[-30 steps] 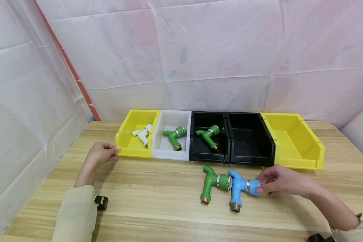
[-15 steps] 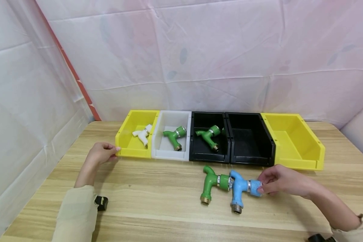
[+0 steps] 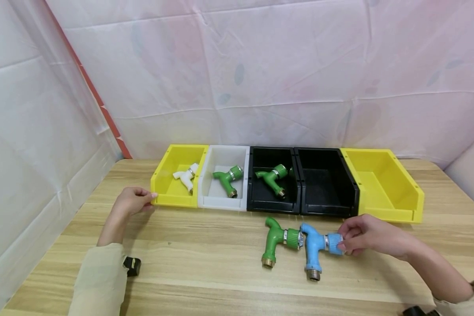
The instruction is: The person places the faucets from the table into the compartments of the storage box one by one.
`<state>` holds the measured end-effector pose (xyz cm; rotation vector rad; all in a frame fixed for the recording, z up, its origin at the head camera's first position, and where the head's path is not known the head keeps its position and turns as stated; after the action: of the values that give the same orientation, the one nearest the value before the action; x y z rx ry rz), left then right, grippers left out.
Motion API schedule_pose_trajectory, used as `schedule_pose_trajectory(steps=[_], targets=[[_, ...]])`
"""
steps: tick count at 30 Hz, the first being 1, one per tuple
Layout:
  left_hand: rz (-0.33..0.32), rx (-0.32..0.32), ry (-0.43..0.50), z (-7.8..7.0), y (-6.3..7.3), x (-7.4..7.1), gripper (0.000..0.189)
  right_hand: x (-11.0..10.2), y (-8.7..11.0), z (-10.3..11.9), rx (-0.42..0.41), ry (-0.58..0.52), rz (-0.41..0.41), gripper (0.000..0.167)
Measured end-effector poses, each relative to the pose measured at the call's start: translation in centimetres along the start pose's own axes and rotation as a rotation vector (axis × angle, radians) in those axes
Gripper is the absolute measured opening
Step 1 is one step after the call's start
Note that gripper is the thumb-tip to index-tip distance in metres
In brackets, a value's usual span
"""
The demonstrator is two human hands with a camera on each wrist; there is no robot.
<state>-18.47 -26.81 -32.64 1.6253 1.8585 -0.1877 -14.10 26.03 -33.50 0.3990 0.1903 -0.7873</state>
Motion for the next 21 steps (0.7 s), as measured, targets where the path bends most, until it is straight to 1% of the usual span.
schedule_pose_trajectory(steps=[4, 12, 21], targets=[[-0.001, -0.009, -0.003, -0.01, -0.07, -0.02, 0.030, -0.15, 0.06, -0.12, 0.018, -0.039, 0.006, 0.021], [-0.003, -0.019, -0.010, 0.02, -0.04, 0.04, 0.030, -0.04, 0.11, 0.01, 0.054, -0.077, 0.006, 0.022], [-0.005, -0.017, -0.004, 0.07, -0.02, 0.08, 0.030, 0.05, 0.18, 0.28, 0.063, -0.075, -0.026, 0.023]])
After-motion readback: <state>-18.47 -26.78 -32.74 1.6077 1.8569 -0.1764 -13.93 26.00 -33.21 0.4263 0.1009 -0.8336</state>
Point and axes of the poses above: each hand's wrist, its own y-axis away from the middle knuckle, its own x-axis out of the palm, z = x × y, the point moved 2 cm from there along -y, towards the middle knuckle, and after that the axes turned 1 degree about -z, right-handed, at the moved point
